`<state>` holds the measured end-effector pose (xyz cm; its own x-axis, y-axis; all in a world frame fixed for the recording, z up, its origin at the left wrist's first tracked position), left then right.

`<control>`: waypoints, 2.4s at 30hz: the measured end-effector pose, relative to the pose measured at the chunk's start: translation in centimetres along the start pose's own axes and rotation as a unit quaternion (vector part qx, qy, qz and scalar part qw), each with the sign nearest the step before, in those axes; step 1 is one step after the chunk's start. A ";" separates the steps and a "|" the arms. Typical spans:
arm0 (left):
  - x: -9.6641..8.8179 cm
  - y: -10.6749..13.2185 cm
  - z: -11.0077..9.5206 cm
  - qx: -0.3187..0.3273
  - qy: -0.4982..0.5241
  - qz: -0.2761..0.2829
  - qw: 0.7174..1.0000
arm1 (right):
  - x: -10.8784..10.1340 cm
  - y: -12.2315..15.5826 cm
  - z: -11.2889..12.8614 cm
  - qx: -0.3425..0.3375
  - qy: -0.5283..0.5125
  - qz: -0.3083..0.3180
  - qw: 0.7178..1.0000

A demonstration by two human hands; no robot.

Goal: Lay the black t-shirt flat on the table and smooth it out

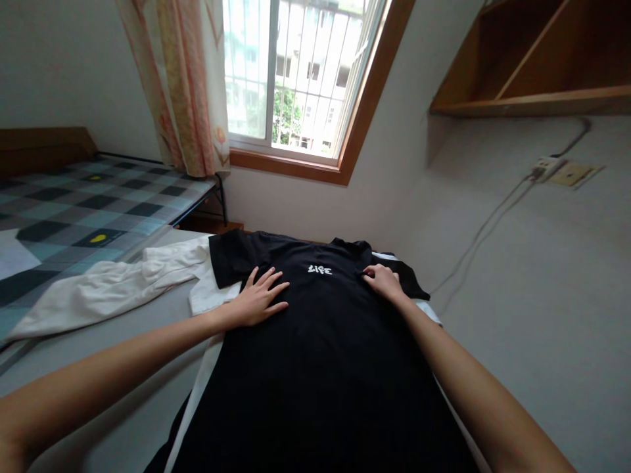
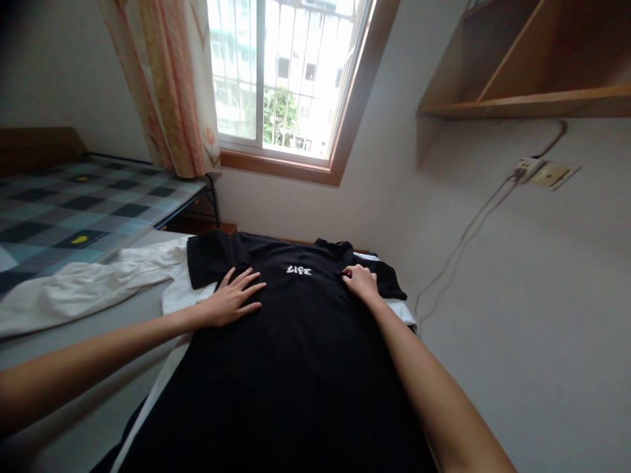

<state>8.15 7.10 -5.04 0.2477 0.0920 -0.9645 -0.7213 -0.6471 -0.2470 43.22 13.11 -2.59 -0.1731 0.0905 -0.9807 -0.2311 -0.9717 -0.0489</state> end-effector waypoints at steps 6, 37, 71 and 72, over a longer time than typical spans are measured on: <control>-3.6 3.5 1.1 -0.053 0.050 -0.034 0.997 | -6.5 -1.7 -8.4 0.211 -0.121 -0.125 0.962; -5.0 14.3 -3.5 -0.281 0.602 0.122 0.737 | -1.8 17.5 -6.5 0.114 -0.169 0.076 0.976; -8.2 5.8 10.8 -0.251 0.172 -0.165 0.938 | -4.9 23.5 -9.1 0.066 -0.159 0.341 0.924; -8.2 5.3 11.7 -0.281 0.203 -0.182 0.920 | -5.3 22.4 -8.2 0.039 -0.166 0.303 0.937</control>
<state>-5.29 11.73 0.43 0.7096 0.1634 -0.6854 -0.1237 -0.9287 -0.3495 46.85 -10.89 -0.06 -0.5816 -0.3975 -0.7097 -0.0613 -0.8486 0.5255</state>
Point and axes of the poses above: each hand's wrist, its own y-axis away from the middle knuckle, its own x-axis out of the palm, z = x × y, the point moved 7 cm from there along -y, towards the middle knuckle, and after that the axes turned 6 degrees about x, right-handed, at the moved point
